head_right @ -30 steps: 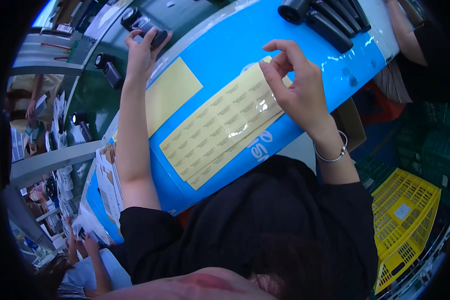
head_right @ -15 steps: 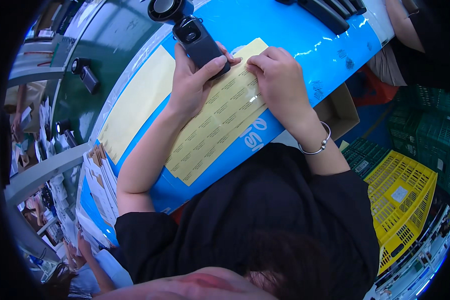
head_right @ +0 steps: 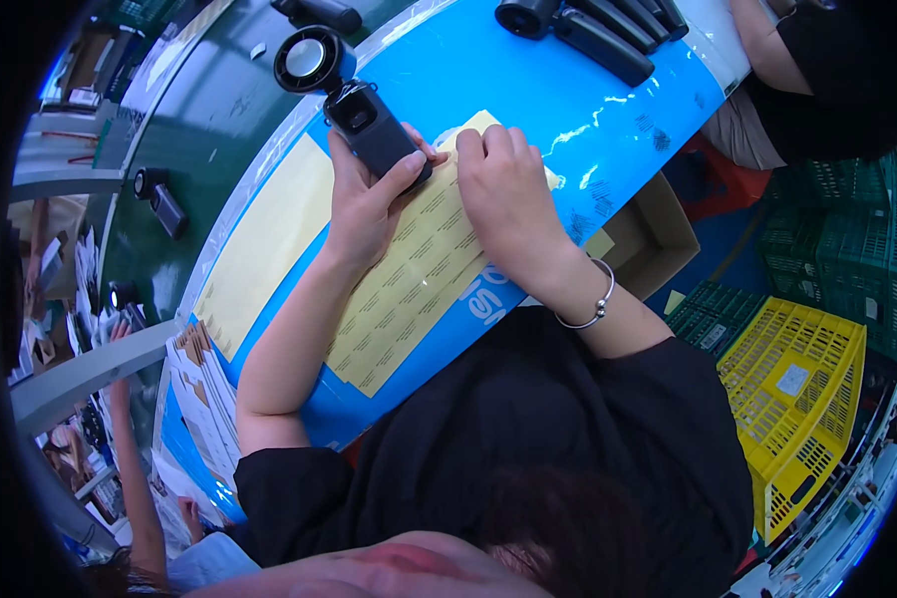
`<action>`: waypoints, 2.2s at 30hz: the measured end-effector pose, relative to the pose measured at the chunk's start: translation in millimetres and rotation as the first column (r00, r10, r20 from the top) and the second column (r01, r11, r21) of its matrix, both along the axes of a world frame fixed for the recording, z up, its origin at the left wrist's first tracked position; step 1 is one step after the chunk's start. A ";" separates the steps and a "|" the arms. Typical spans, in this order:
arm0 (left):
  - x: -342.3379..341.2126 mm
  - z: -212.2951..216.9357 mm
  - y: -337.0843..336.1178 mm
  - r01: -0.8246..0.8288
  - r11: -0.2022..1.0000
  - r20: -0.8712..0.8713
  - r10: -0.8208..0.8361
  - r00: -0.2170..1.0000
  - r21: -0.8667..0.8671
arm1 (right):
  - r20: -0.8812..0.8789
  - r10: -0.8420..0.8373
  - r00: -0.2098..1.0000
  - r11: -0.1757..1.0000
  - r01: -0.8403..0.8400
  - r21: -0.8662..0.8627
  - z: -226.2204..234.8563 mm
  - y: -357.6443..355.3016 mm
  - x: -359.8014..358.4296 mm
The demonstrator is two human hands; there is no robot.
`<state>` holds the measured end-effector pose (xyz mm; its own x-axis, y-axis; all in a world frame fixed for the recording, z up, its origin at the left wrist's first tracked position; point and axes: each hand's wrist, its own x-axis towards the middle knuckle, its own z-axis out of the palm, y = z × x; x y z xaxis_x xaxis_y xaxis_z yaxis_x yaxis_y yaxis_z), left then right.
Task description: The person picks up handheld fans, peels adhesive labels from a sheet, and applies them onto the bottom of each fan by hand. The person sets the labeled fans on the worktable and inserts a fan into a plastic bag.
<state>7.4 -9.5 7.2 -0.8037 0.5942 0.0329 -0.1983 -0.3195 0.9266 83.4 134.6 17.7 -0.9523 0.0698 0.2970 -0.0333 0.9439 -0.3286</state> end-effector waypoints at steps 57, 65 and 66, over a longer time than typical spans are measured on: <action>28.9 112.3 0.9 -0.278 0.863 0.581 -0.021 0.813 0.421 | -0.538 0.250 0.805 0.688 -0.538 -0.487 79.6 -11.5 -15.0; -60.6 93.0 -36.9 -0.448 0.828 0.530 0.226 0.817 0.338 | -0.522 0.051 0.851 0.550 -0.461 -0.697 55.0 6.4 -36.9; -95.4 72.8 -55.4 -0.390 0.869 0.439 0.235 0.867 0.304 | -0.574 0.034 0.818 0.509 -0.509 -0.695 47.5 8.6 -37.3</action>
<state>-88.0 -64.8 79.9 -0.9387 0.3130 -0.1446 -0.3348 -0.7272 0.5993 46.1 143.2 65.2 -0.7346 0.2589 0.6271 -0.5956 0.1966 -0.7788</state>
